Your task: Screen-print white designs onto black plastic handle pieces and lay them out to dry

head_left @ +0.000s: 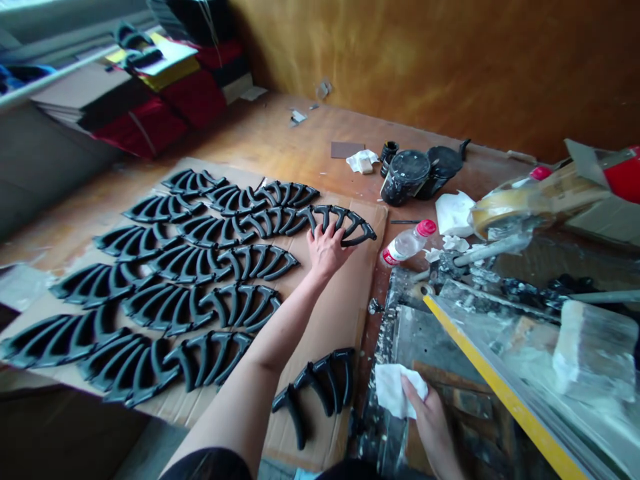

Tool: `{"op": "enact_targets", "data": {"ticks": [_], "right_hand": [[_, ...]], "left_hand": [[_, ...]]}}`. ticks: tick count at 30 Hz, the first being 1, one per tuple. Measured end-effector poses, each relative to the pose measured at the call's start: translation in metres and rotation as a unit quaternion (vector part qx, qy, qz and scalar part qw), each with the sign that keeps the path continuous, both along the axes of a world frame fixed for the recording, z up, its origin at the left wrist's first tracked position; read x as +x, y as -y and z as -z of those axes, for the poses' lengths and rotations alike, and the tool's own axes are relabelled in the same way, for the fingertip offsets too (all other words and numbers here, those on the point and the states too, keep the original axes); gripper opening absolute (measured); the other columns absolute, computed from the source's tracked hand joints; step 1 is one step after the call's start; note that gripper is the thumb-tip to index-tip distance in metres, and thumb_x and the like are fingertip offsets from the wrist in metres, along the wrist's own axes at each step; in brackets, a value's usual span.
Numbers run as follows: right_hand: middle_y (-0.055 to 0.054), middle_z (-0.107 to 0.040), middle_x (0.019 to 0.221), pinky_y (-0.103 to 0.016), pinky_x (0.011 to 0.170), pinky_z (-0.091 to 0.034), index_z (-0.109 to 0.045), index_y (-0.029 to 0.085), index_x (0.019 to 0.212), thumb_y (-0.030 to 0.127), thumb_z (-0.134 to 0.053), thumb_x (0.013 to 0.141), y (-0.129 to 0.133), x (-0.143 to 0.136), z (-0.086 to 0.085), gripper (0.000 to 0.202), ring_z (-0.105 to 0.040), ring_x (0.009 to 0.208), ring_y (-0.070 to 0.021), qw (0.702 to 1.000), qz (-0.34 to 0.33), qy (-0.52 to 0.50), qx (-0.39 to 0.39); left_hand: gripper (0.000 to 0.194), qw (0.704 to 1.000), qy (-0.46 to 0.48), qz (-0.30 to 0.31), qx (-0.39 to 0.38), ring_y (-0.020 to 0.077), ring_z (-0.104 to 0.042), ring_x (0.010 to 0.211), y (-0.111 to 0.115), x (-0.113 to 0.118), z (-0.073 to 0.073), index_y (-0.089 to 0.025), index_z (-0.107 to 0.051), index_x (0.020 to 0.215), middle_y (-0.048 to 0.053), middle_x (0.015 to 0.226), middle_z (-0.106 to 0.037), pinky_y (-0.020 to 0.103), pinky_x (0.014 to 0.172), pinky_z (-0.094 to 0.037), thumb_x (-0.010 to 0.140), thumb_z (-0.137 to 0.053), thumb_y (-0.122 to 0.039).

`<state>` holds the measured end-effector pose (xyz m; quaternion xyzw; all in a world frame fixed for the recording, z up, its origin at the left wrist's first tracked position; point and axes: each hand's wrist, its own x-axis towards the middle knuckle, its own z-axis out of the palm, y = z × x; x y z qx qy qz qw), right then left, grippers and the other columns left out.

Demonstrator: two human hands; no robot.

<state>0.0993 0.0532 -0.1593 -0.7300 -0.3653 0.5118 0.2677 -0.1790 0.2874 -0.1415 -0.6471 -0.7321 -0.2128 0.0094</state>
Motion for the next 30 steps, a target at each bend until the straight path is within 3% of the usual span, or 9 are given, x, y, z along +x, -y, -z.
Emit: {"op": "enact_targets", "data": {"ticks": [4,6,8,13,16,19,22,25,30], "right_hand": [[-0.015,-0.073,0.097,-0.039,0.086,-0.052,-0.072,0.012,0.096,0.064,-0.066,0.067,0.001,0.001,-0.001,0.060,-0.067,0.096,-0.0330,1.000,-0.022,-0.003,-0.017],[-0.015,-0.073,0.100,-0.040,0.087,-0.052,-0.071,0.012,0.099,0.063,-0.067,0.067,0.001,0.001,0.000,0.060,-0.067,0.098,-0.0329,1.000,-0.018,-0.012,-0.012],[-0.015,-0.073,0.099,-0.040,0.085,-0.053,-0.071,0.012,0.098,0.063,-0.067,0.067,0.001,0.001,0.001,0.060,-0.067,0.096,-0.0328,0.999,-0.017,-0.026,-0.008],[-0.014,-0.073,0.097,-0.040,0.085,-0.054,-0.071,0.012,0.097,0.061,-0.070,0.066,0.000,0.002,0.006,0.058,-0.068,0.093,-0.0316,0.999,-0.015,-0.049,0.012],[-0.014,-0.073,0.101,-0.040,0.086,-0.053,-0.070,0.012,0.099,0.060,-0.070,0.066,0.000,0.004,0.009,0.058,-0.067,0.097,-0.0315,0.998,-0.018,-0.059,0.027],[-0.015,-0.072,0.104,-0.041,0.088,-0.053,-0.069,0.011,0.101,0.059,-0.070,0.067,0.000,0.004,0.010,0.059,-0.067,0.099,-0.0318,0.997,-0.017,-0.075,0.029],[-0.015,-0.072,0.104,-0.042,0.090,-0.051,-0.069,0.011,0.101,0.059,-0.070,0.067,0.000,0.002,0.009,0.058,-0.067,0.099,-0.0319,0.996,-0.017,-0.076,0.038],[-0.015,-0.072,0.103,-0.043,0.089,-0.052,-0.070,0.011,0.098,0.059,-0.070,0.066,-0.001,0.001,0.008,0.057,-0.067,0.098,-0.0322,0.996,-0.017,-0.068,0.054],[-0.014,-0.073,0.098,-0.040,0.082,-0.054,-0.071,0.012,0.095,0.055,-0.073,0.064,-0.001,0.002,0.010,0.054,-0.068,0.093,-0.0307,0.994,-0.015,-0.086,0.072]], "left_hand": [[0.050,1.000,-0.006,-0.003,0.000,0.0368,-0.039,0.128,0.108,0.002,-0.005,-0.029,-0.062,0.119,0.003,0.141,-0.051,0.054,0.110,-0.024,0.075,-0.067,-0.053],[0.051,1.000,-0.002,-0.004,-0.023,0.0370,-0.041,0.128,0.152,0.007,0.004,-0.030,-0.063,0.119,0.004,0.141,-0.052,0.055,0.109,-0.026,0.074,-0.069,-0.052],[0.052,0.999,0.004,0.002,-0.054,0.0374,-0.043,0.127,0.181,0.012,0.020,-0.029,-0.063,0.119,0.005,0.139,-0.054,0.056,0.109,-0.028,0.073,-0.070,-0.051],[0.054,0.994,0.009,0.034,-0.107,0.0393,-0.041,0.131,0.196,0.017,0.051,-0.027,-0.061,0.123,0.008,0.139,-0.053,0.062,0.110,-0.026,0.074,-0.071,-0.048],[0.059,0.994,0.013,0.052,-0.099,0.0413,-0.037,0.134,0.198,0.015,0.049,-0.027,-0.057,0.128,0.009,0.142,-0.050,0.067,0.109,-0.023,0.075,-0.070,-0.048],[0.053,0.996,0.028,0.065,-0.055,0.0377,-0.037,0.135,0.213,0.012,0.040,-0.025,-0.054,0.130,0.009,0.143,-0.050,0.063,0.109,-0.027,0.081,-0.065,-0.043],[0.035,0.996,0.064,0.063,-0.007,0.0284,-0.048,0.127,0.242,0.010,0.031,-0.022,-0.059,0.121,0.010,0.133,-0.057,0.052,0.109,-0.035,0.088,-0.058,-0.034],[0.023,0.995,0.093,0.032,0.002,0.0224,-0.058,0.107,0.277,0.009,0.025,-0.021,-0.061,0.111,0.009,0.116,-0.065,0.042,0.098,-0.045,0.090,-0.055,-0.028],[0.014,0.995,0.084,-0.049,-0.035,0.0216,-0.057,0.087,0.337,0.015,0.032,-0.021,-0.061,0.096,0.007,0.092,-0.063,0.037,0.082,-0.047,0.089,-0.055,-0.031]]}}
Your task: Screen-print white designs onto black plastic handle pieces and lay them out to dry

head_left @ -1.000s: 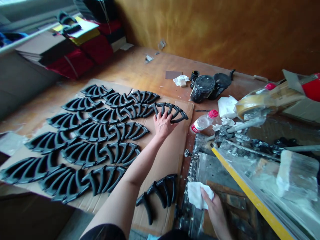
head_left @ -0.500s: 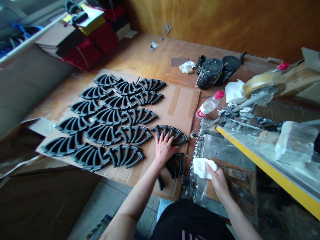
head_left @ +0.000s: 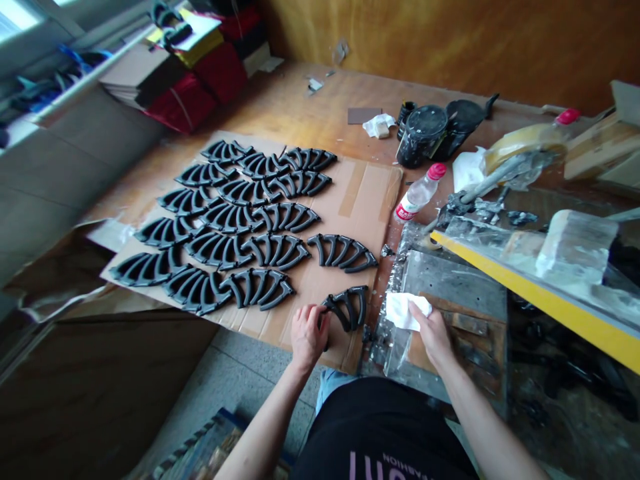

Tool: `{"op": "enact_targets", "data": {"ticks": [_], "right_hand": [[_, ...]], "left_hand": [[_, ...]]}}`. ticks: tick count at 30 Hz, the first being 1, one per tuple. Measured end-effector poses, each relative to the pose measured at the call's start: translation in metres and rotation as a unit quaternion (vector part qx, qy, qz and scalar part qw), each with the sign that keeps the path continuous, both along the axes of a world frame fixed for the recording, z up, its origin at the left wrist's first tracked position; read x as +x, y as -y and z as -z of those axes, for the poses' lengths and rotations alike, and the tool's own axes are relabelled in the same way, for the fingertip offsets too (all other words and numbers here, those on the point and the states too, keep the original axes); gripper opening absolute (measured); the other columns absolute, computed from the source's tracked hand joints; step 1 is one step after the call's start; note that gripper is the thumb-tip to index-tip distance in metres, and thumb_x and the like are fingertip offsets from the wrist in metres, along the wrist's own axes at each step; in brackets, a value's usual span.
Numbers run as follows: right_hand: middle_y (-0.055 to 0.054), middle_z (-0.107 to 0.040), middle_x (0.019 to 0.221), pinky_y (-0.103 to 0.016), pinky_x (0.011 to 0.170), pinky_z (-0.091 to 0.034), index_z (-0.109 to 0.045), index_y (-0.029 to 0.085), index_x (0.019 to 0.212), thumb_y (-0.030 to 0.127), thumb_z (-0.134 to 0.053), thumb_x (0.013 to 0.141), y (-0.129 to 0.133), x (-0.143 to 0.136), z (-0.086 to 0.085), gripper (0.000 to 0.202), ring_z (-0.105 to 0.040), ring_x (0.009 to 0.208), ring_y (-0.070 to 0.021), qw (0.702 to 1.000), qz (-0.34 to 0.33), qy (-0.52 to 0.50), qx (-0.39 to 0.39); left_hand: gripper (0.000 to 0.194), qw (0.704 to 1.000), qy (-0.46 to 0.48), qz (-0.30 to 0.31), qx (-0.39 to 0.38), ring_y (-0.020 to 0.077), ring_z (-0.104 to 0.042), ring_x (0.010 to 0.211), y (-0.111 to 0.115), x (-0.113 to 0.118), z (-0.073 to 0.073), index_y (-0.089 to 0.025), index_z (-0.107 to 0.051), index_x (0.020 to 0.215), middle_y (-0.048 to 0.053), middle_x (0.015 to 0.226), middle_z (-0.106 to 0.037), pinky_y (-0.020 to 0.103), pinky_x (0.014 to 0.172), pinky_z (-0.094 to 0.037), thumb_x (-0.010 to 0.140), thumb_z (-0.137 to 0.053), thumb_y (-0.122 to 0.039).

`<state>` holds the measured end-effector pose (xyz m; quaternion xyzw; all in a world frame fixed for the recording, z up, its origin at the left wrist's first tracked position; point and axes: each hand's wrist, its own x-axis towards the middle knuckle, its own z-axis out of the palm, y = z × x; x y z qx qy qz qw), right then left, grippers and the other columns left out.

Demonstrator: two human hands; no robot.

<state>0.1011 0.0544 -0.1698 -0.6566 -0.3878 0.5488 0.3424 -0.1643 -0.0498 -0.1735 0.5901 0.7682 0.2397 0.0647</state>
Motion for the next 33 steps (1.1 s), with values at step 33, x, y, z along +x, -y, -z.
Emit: {"op": "enact_targets", "data": {"ticks": [33], "right_hand": [[-0.005,-0.067,0.119,-0.034,0.092,-0.050,-0.061,0.022,0.126,0.013,-0.044,0.088,0.044,0.078,-0.058,0.042,-0.064,0.106,-0.0224,0.856,-0.335,0.194,0.342]], "left_hand": [[0.030,0.983,0.032,0.182,0.000,0.0141,-0.061,0.082,0.051,0.155,-0.019,-0.022,-0.061,0.121,0.006,0.090,-0.064,0.026,0.074,-0.052,0.094,-0.048,-0.028]]}}
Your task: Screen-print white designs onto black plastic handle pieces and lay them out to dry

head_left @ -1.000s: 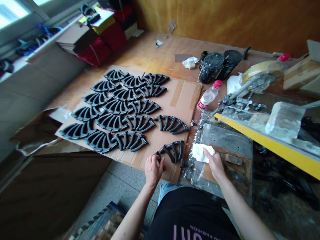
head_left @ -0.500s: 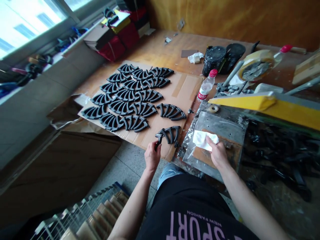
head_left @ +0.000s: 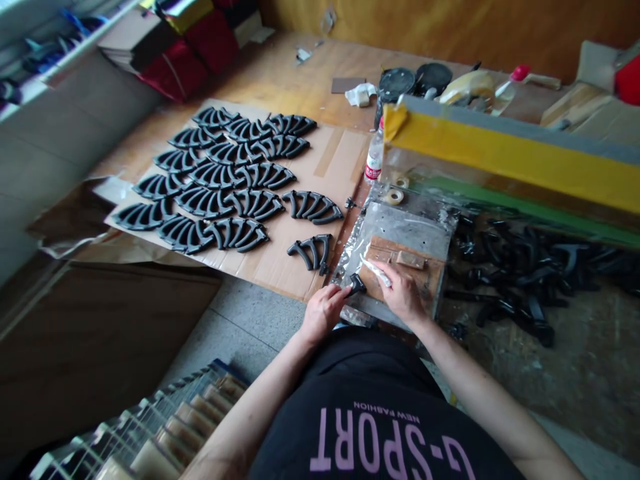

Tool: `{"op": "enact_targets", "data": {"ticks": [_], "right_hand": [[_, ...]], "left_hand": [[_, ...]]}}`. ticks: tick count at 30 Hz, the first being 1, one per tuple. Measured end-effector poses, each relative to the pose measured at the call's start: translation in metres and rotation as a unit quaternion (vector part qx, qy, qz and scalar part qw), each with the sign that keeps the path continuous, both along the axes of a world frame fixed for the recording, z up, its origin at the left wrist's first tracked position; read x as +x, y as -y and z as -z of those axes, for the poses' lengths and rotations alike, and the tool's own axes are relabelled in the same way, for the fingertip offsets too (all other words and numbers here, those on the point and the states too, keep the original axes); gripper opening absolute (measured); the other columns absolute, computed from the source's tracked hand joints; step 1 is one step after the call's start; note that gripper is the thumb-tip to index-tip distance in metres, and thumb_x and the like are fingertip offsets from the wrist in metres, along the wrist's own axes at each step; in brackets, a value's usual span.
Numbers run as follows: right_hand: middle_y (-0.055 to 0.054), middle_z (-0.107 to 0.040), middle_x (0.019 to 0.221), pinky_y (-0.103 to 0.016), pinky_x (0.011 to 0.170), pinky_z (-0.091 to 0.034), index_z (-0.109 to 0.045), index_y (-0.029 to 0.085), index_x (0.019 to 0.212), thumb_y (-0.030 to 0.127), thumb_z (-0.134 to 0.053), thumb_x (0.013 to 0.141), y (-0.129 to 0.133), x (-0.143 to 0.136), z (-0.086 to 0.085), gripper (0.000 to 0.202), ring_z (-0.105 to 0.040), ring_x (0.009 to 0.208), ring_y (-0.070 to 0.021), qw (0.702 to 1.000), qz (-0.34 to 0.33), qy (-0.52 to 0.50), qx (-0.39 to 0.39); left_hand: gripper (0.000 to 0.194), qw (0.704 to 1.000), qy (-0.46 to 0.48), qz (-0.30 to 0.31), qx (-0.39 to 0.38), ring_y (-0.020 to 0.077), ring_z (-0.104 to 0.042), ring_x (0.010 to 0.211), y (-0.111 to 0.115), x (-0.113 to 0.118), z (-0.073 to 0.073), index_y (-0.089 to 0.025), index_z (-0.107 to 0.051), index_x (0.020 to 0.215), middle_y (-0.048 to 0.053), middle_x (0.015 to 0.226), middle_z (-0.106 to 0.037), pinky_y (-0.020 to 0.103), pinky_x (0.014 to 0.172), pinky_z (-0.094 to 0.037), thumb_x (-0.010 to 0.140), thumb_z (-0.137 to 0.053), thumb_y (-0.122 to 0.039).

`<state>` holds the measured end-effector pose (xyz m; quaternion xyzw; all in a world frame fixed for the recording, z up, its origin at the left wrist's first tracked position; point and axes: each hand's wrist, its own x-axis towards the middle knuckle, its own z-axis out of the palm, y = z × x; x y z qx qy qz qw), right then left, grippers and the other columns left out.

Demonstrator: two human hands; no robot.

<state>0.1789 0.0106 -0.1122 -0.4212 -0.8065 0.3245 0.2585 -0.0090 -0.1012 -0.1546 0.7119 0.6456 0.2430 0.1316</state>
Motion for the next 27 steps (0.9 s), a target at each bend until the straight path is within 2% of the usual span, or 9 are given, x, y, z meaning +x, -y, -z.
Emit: {"op": "enact_targets", "data": {"ticks": [4,7,9,14,20,22,27], "right_hand": [[-0.004,-0.060,0.130,-0.037,0.105,-0.044,-0.056,0.022,0.132,0.003,-0.040,0.084,0.006,-0.017,0.019,0.055,-0.056,0.121,-0.0204,0.995,-0.096,0.017,0.026],[-0.007,-0.054,0.137,-0.042,0.112,-0.037,-0.052,0.018,0.136,0.004,-0.037,0.087,0.012,-0.022,0.033,0.054,-0.048,0.129,-0.0224,0.986,-0.154,0.043,0.051],[-0.008,-0.049,0.141,-0.045,0.114,-0.035,-0.049,0.017,0.139,0.006,-0.037,0.089,0.018,-0.015,0.037,0.053,-0.044,0.133,-0.0236,0.982,-0.169,0.053,0.060],[-0.006,-0.048,0.142,-0.045,0.113,-0.037,-0.048,0.022,0.140,0.007,-0.038,0.090,0.027,0.006,0.030,0.052,-0.045,0.132,-0.0222,0.978,-0.187,0.071,0.058],[-0.008,-0.049,0.141,-0.044,0.113,-0.035,-0.050,0.018,0.138,0.008,-0.039,0.089,0.019,-0.010,0.031,0.051,-0.045,0.131,-0.0232,0.979,-0.176,0.075,0.067],[-0.007,-0.049,0.141,-0.044,0.113,-0.036,-0.051,0.019,0.138,0.009,-0.039,0.090,0.023,-0.007,0.031,0.050,-0.045,0.132,-0.0230,0.981,-0.174,0.067,0.059],[-0.005,-0.062,0.128,-0.044,0.109,-0.041,-0.062,0.022,0.126,0.008,-0.040,0.087,0.029,0.019,0.014,0.047,-0.055,0.122,-0.0222,0.983,-0.178,0.033,-0.010]], "left_hand": [[0.028,1.000,-0.019,0.002,-0.014,0.0147,-0.059,0.079,-0.003,-0.001,-0.007,-0.022,-0.062,0.117,0.005,0.086,-0.062,0.026,0.072,-0.051,0.094,-0.047,-0.028],[0.025,0.999,-0.014,0.001,-0.032,0.0149,-0.060,0.079,-0.004,0.000,-0.012,-0.022,-0.064,0.111,0.006,0.086,-0.062,0.026,0.073,-0.051,0.094,-0.047,-0.028],[0.024,0.999,-0.010,-0.002,-0.043,0.0148,-0.060,0.079,-0.004,0.002,-0.014,-0.022,-0.065,0.108,0.006,0.086,-0.061,0.026,0.073,-0.051,0.095,-0.046,-0.027],[0.026,0.999,-0.003,-0.004,-0.036,0.0144,-0.059,0.077,-0.005,0.002,-0.013,-0.021,-0.063,0.113,0.006,0.085,-0.061,0.025,0.071,-0.050,0.095,-0.045,-0.026],[0.023,0.999,-0.002,0.000,-0.043,0.0141,-0.059,0.076,-0.006,0.001,-0.015,-0.021,-0.065,0.106,0.005,0.083,-0.060,0.025,0.070,-0.050,0.094,-0.046,-0.028],[0.024,0.999,-0.003,-0.005,-0.043,0.0139,-0.059,0.077,-0.006,0.001,-0.014,-0.021,-0.065,0.108,0.005,0.084,-0.061,0.025,0.070,-0.050,0.094,-0.046,-0.026],[0.026,0.999,-0.002,-0.016,-0.040,0.0144,-0.061,0.078,-0.004,0.005,-0.011,-0.023,-0.064,0.114,0.005,0.085,-0.062,0.025,0.071,-0.051,0.094,-0.048,-0.027]]}}
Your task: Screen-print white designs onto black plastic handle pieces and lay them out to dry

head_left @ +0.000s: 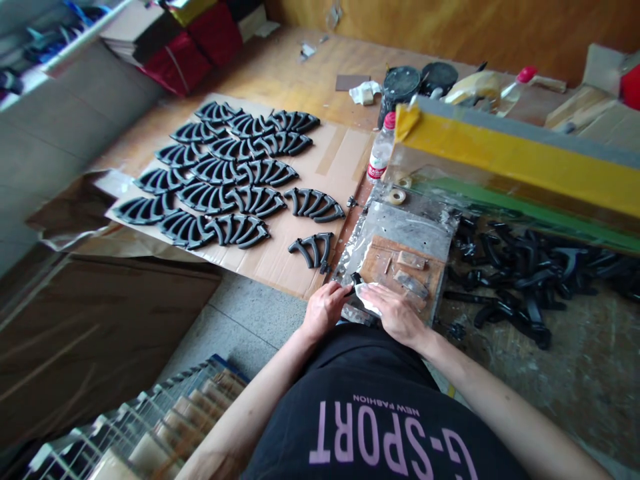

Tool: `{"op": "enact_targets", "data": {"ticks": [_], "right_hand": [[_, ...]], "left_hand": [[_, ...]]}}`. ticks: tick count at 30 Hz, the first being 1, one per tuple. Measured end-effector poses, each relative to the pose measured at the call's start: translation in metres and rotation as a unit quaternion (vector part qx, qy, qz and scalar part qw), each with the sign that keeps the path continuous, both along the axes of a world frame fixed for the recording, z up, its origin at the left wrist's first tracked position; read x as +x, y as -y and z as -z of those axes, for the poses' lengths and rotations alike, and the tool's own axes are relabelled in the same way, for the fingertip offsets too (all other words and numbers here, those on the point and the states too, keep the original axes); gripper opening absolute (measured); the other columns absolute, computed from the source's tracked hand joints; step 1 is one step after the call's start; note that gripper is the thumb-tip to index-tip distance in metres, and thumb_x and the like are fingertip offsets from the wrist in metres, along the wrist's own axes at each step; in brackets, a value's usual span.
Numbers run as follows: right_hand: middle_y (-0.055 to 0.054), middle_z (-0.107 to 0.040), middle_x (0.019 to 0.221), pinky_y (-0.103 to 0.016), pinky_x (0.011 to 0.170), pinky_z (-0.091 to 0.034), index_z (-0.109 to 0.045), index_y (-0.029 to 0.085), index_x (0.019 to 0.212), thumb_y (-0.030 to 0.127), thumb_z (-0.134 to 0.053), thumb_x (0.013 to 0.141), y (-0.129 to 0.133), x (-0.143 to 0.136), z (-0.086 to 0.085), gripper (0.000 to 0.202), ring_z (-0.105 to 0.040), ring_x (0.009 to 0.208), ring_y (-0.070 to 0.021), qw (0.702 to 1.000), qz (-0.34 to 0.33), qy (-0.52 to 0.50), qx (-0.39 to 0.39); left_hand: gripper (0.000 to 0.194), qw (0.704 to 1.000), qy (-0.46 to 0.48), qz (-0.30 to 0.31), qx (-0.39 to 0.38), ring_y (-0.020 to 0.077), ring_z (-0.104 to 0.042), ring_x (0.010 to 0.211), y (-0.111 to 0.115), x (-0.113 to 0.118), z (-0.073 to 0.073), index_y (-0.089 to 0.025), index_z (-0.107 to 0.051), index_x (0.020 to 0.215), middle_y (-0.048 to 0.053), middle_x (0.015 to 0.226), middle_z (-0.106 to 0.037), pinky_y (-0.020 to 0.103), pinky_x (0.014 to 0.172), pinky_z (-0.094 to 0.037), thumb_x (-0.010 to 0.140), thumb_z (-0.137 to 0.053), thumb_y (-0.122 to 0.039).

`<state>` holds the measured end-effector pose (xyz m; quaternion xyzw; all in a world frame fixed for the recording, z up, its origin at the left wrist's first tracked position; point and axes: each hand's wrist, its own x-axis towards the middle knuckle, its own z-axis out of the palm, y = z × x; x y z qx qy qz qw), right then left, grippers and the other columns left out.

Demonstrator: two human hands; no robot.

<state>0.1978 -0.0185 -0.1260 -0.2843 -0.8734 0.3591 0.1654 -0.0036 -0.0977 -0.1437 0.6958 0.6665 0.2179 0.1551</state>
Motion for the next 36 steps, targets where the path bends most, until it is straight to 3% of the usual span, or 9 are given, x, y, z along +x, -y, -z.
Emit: {"op": "enact_targets", "data": {"ticks": [4,7,11,15,19,24,28,32,36], "right_hand": [[-0.004,-0.070,0.114,-0.042,0.098,-0.049,-0.067,0.024,0.116,0.020,-0.047,0.086,-0.016,0.006,-0.009,0.036,-0.064,0.107,-0.0235,0.976,0.153,-0.043,-0.146],[-0.009,-0.071,0.107,-0.043,0.093,-0.051,-0.068,0.017,0.108,0.038,-0.056,0.084,-0.026,0.003,-0.005,0.034,-0.066,0.101,-0.0264,0.890,0.299,-0.158,-0.306],[-0.009,-0.073,0.100,-0.041,0.085,-0.056,-0.067,0.016,0.102,0.046,-0.071,0.072,-0.027,0.001,0.003,0.042,-0.068,0.097,-0.0282,0.769,0.385,-0.251,-0.445],[-0.007,-0.074,0.098,-0.039,0.080,-0.059,-0.067,0.019,0.102,0.038,-0.074,0.071,-0.026,-0.002,0.002,0.038,-0.069,0.094,-0.0273,0.716,0.405,-0.268,-0.502],[-0.007,-0.074,0.097,-0.038,0.077,-0.060,-0.068,0.018,0.097,0.033,-0.075,0.070,-0.027,-0.011,-0.008,0.032,-0.070,0.091,-0.0266,0.687,0.414,-0.282,-0.526],[-0.007,-0.074,0.097,-0.037,0.067,-0.061,-0.069,0.017,0.092,0.038,-0.080,0.066,-0.027,-0.021,-0.021,0.035,-0.069,0.091,-0.0276,0.692,0.396,-0.286,-0.532],[-0.006,-0.074,0.093,-0.036,0.074,-0.058,-0.068,0.017,0.090,0.040,-0.082,0.061,-0.029,-0.022,-0.013,0.039,-0.069,0.089,-0.0254,0.708,0.410,-0.305,-0.488],[-0.006,-0.072,0.098,-0.038,0.085,-0.054,-0.068,0.017,0.094,0.043,-0.075,0.069,-0.033,-0.023,0.005,0.037,-0.067,0.091,-0.0235,0.768,0.413,-0.306,-0.382],[-0.007,-0.071,0.104,-0.041,0.091,-0.051,-0.068,0.019,0.103,0.039,-0.061,0.083,-0.037,-0.024,0.011,0.029,-0.066,0.096,-0.0239,0.884,0.364,-0.196,-0.220]], "left_hand": [[0.027,0.998,0.044,-0.052,0.018,0.0143,-0.063,0.083,0.003,-0.009,0.002,-0.023,-0.063,0.116,0.005,0.094,-0.064,0.024,0.074,-0.052,0.093,-0.051,-0.030],[0.028,0.981,0.038,-0.184,0.048,0.0152,-0.064,0.085,0.005,-0.041,0.009,-0.023,-0.063,0.116,0.005,0.098,-0.065,0.025,0.076,-0.051,0.092,-0.052,-0.033],[0.030,0.925,-0.047,-0.378,0.004,0.0207,-0.063,0.088,0.007,-0.105,0.026,-0.021,-0.064,0.113,0.008,0.100,-0.065,0.031,0.076,-0.050,0.089,-0.054,-0.035],[0.034,0.915,-0.123,-0.384,-0.014,0.0273,-0.057,0.106,0.000,-0.130,0.039,-0.019,-0.062,0.117,0.013,0.114,-0.061,0.041,0.093,-0.044,0.089,-0.051,-0.036],[0.039,0.932,-0.061,-0.357,-0.019,0.0251,-0.058,0.104,-0.031,-0.102,0.043,-0.018,-0.061,0.112,0.013,0.110,-0.062,0.037,0.092,-0.044,0.089,-0.048,-0.047],[0.036,0.884,0.029,-0.443,-0.148,0.0273,-0.063,0.097,-0.069,-0.088,0.041,-0.017,-0.062,0.096,0.013,0.102,-0.066,0.037,0.083,-0.048,0.082,-0.057,-0.049],[0.024,0.893,0.035,-0.434,-0.113,0.0239,-0.065,0.090,-0.060,-0.092,0.019,-0.019,-0.061,0.097,0.008,0.093,-0.069,0.034,0.080,-0.048,0.086,-0.052,-0.038],[0.023,0.966,0.029,-0.257,-0.015,0.0191,-0.064,0.086,-0.029,-0.064,-0.008,-0.020,-0.060,0.100,0.005,0.093,-0.068,0.029,0.079,-0.048,0.089,-0.052,-0.039],[0.022,0.998,-0.015,-0.053,0.018,0.0183,-0.060,0.089,-0.009,-0.020,-0.011,-0.020,-0.060,0.105,0.006,0.094,-0.066,0.029,0.082,-0.048,0.093,-0.050,-0.035]]}}
